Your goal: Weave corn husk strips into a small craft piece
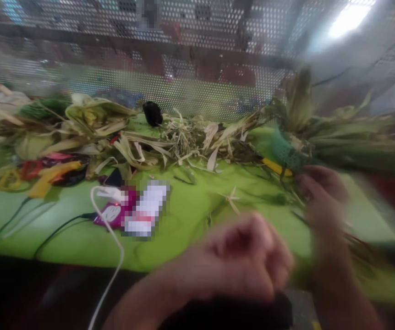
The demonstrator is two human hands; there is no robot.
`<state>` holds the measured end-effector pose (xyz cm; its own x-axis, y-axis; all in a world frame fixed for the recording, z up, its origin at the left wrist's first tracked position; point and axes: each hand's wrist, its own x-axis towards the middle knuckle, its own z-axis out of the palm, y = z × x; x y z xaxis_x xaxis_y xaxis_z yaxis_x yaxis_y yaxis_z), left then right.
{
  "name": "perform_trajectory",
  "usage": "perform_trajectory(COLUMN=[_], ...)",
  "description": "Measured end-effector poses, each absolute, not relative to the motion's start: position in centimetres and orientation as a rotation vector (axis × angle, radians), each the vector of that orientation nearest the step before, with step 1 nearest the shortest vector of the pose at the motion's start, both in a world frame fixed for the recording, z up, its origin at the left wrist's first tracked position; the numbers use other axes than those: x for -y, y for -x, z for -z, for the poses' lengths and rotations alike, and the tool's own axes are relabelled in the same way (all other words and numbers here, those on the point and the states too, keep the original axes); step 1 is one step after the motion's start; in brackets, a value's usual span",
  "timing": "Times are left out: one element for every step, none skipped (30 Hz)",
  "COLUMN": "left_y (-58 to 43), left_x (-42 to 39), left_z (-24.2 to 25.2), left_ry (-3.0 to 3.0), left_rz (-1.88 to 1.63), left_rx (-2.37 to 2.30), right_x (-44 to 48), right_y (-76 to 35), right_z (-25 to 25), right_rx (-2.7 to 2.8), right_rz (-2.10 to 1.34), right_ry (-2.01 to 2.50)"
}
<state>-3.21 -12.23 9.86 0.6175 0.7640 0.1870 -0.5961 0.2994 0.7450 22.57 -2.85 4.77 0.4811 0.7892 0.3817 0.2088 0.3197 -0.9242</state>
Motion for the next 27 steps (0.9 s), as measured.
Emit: perform_trajectory(left_y=[3.3,3.4,3.5,3.6,3.7,3.8,3.8,3.9,3.9,3.9,3.9,3.9,3.9,4.0,4.0,4.0,4.0,4.1,4.2,4.4,4.6,4.8,5.0,5.2,5.3,5.4,5.4], left_x=[11.3,10.2,8.9,7.7,6.4,5.1,3.9,2.6,1.4,0.2,-1.0,-2.2,-3.3,-4.2,-5.1,-5.8,-6.4,-6.8,-7.1,-7.3,-7.5,-7.6,-7.7,-7.8,-7.9,-7.9,-8.0], left_z=[-9.6,-9.3,-9.1,-8.9,-8.7,-8.6,-8.5,-8.4,-8.2,-8.0,-7.7,-7.3,-6.7,-5.9,-5.1,-4.1,-3.1,-2.2,-1.2,-0.4,0.4,1.0,1.5,1.9,2.2,2.4,2.5], left_ry=[-0.856,-0.838,-0.827,-0.816,-0.800,-0.775,-0.747,-0.719,-0.688,-0.654,-0.613,-0.585,-0.557,-0.542,-0.528,-0.522,-0.537,-0.563,-0.605,-0.659,-0.710,-0.758,-0.802,-0.838,-0.856,-0.862,-0.857], left_rz=[-0.989,-1.072,-1.159,-1.239,-1.319,-1.403,-1.468,-1.516,-1.563,-1.611,-1.665,-1.707,-1.748,-1.781,-1.816,-1.838,-1.840,-1.821,-1.794,-1.764,-1.745,-1.720,-1.695,-1.668,-1.647,-1.632,-1.627], left_rx=[-0.221,-0.254,-0.314,-0.375,-0.439,-0.500,-0.557,-0.606,-0.649,-0.689,-0.733,-0.779,-0.837,-0.895,-0.965,-1.044,-1.119,-1.189,-1.238,-1.272,-1.293,-1.306,-1.312,-1.315,-1.317,-1.314,-1.306], right_x=[2.9,2.9,2.9,2.9,2.9,2.9,2.9,2.9,2.9,2.8,2.8,2.8,2.7,2.6,2.5,2.3,1.9,1.4,0.7,-0.1,-1.0,-2.0,-3.1,-4.1,-5.1,-6.0,-6.7], right_y=[-22.6,-22.6,-22.6,-22.6,-22.6,-22.7,-22.7,-22.7,-22.7,-22.7,-22.6,-22.6,-22.5,-22.4,-22.1,-21.7,-21.2,-20.6,-19.7,-18.7,-17.5,-16.3,-14.9,-13.6,-12.4,-11.2,-10.2], right_z=[-4.7,-4.7,-4.7,-4.7,-4.7,-4.7,-4.7,-4.7,-4.6,-4.5,-4.3,-4.1,-3.9,-3.6,-3.4,-3.3,-3.2,-3.2,-3.2,-3.3,-3.4,-3.3,-3.2,-2.9,-2.6,-2.1,-1.6], right_rx=[1.044,1.045,1.043,1.041,1.038,1.036,1.036,1.037,1.041,1.050,1.064,1.087,1.118,1.161,1.224,1.308,1.416,1.544,1.681,1.822,1.945,2.041,2.124,2.195,2.260,2.325,2.390], right_rz=[-0.490,-0.491,-0.493,-0.503,-0.518,-0.532,-0.546,-0.557,-0.564,-0.562,-0.552,-0.541,-0.534,-0.536,-0.551,-0.577,-0.605,-0.624,-0.627,-0.610,-0.570,-0.525,-0.485,-0.435,-0.378,-0.305,-0.226], right_ry=[1.220,1.222,1.225,1.228,1.229,1.229,1.229,1.230,1.231,1.236,1.244,1.256,1.272,1.293,1.320,1.352,1.382,1.406,1.417,1.408,1.380,1.334,1.296,1.278,1.275,1.290,1.316])
